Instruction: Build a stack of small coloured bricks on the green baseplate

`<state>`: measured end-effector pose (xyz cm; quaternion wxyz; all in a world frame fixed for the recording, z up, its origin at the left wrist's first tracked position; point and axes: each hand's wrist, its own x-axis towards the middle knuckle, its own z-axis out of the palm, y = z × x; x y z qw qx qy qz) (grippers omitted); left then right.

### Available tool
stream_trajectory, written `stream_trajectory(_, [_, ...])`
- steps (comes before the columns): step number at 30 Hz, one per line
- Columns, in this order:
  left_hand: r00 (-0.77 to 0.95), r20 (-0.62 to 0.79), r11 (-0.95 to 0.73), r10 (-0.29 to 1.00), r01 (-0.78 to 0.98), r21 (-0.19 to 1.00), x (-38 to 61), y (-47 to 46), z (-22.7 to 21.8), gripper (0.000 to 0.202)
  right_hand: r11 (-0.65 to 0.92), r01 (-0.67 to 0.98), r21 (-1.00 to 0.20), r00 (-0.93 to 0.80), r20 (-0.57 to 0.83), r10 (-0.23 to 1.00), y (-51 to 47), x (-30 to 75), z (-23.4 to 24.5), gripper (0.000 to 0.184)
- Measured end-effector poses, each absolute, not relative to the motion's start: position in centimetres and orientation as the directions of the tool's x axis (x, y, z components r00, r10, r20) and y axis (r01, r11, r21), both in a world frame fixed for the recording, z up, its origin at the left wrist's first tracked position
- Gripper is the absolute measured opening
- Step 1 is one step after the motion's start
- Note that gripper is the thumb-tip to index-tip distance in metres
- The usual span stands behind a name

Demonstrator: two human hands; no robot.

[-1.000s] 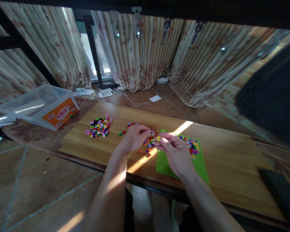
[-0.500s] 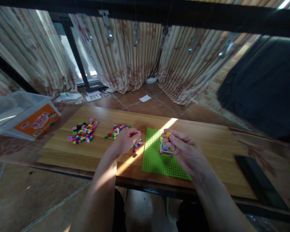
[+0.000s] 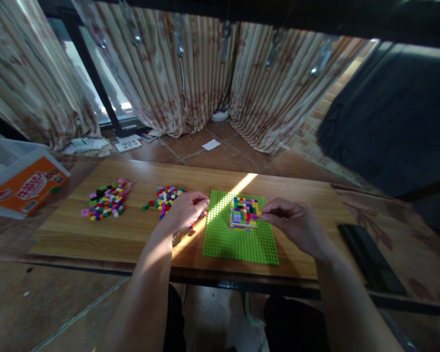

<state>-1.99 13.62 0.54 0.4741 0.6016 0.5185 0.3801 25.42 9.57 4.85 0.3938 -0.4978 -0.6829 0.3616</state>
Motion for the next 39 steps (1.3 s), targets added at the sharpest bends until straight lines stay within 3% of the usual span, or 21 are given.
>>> stream_trajectory(4, [0.174,-0.029,-0.020,0.984,0.274,0.962,-1.6,13.7,0.6,0.011,0.319,0.555,-0.768,-0.301,0.172,0.938,9.4,25.1,4.5,0.009])
stream_trajectory(10, [0.170,-0.005,-0.052,0.985,0.331,0.942,-1.7,13.8,0.8,0.015,0.368,0.608,-0.704,-0.341,0.187,0.921,9.7,25.1,3.9,0.011])
stream_trajectory(25, [0.168,-0.059,-0.019,0.984,0.429,0.903,-2.2,13.7,0.6,0.018,0.278,0.585,-0.762,-0.268,0.142,0.953,10.0,24.8,3.4,0.014])
stream_trajectory(35, [0.141,-0.059,0.008,0.988,0.338,0.941,-2.0,13.3,1.0,0.014,0.341,0.709,-0.617,-0.291,0.184,0.939,9.8,23.8,4.3,0.019])
stream_trajectory(39, [0.113,-0.055,0.025,0.992,0.256,0.966,-2.3,13.4,0.8,0.010,0.282,0.611,-0.740,-0.277,0.135,0.951,10.0,24.2,3.7,0.014])
